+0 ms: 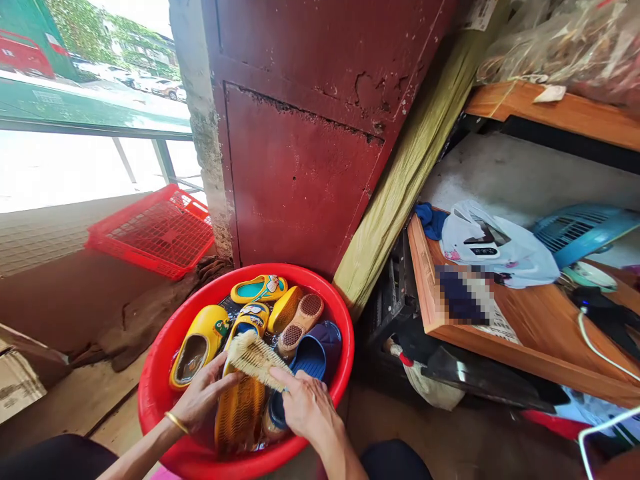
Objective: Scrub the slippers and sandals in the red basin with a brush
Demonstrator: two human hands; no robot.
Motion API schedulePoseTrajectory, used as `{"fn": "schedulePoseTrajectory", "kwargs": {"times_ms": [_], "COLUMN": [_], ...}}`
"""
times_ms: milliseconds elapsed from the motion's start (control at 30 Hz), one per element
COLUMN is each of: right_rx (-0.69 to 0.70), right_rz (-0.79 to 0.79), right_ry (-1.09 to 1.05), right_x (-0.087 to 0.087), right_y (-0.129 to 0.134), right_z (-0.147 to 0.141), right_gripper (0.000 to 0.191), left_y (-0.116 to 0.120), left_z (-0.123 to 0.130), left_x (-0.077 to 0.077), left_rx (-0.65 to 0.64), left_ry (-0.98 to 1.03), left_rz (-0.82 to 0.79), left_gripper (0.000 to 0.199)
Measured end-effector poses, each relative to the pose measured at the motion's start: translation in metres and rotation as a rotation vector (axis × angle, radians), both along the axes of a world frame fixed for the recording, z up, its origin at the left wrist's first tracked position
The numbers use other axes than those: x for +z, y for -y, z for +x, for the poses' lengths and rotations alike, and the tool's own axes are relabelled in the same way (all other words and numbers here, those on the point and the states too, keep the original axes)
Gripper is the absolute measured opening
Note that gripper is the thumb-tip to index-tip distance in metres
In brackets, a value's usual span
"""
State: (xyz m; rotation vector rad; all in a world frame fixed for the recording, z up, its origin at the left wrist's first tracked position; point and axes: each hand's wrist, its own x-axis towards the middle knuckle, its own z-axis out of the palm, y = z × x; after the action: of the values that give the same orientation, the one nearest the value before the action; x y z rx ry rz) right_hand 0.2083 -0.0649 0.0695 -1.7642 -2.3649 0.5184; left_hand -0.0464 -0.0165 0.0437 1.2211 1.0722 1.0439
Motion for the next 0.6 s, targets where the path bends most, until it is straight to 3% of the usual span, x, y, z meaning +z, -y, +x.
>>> {"fn": "schedulePoseTrajectory", "kwargs": {"times_ms": [133, 267, 367, 500, 600], "right_rx": [-0.084, -0.013, 0.007, -0.015, -0.027], "right_rz": [-0.094, -0.143, -0.220, -0.357, -0.264], "right_ry": [-0.097, -0.390, -0.366, -0.184, -0.252], "right_x": [0.004, 0.016, 0.026, 0.028, 0.022], "right_y": [0.000, -0.002, -0.002, 0.003, 0.005], "right_z": [0.022, 0.006, 0.000, 0.017, 0.022], "right_gripper": [0.063, 0.066, 0.064, 0.061, 0.062], "left_y": [0.002, 0.008, 0.008, -0.003, -0.011], "left_z": [0.002, 0.013, 0.013, -0.005, -0.020], "left_x": [-0.002, 0.002, 0.007, 0.020, 0.032], "left_rx": [-0.001, -0.074, -0.079, 0.100, 0.278], "left_ry": [0.138, 0.306, 0.359, 0.431, 0.556], "left_rz": [-0.121, -0.258, -0.321, -0.311, -0.327], "left_gripper": [0.042, 0.042, 0.041, 0.046, 0.051]}}
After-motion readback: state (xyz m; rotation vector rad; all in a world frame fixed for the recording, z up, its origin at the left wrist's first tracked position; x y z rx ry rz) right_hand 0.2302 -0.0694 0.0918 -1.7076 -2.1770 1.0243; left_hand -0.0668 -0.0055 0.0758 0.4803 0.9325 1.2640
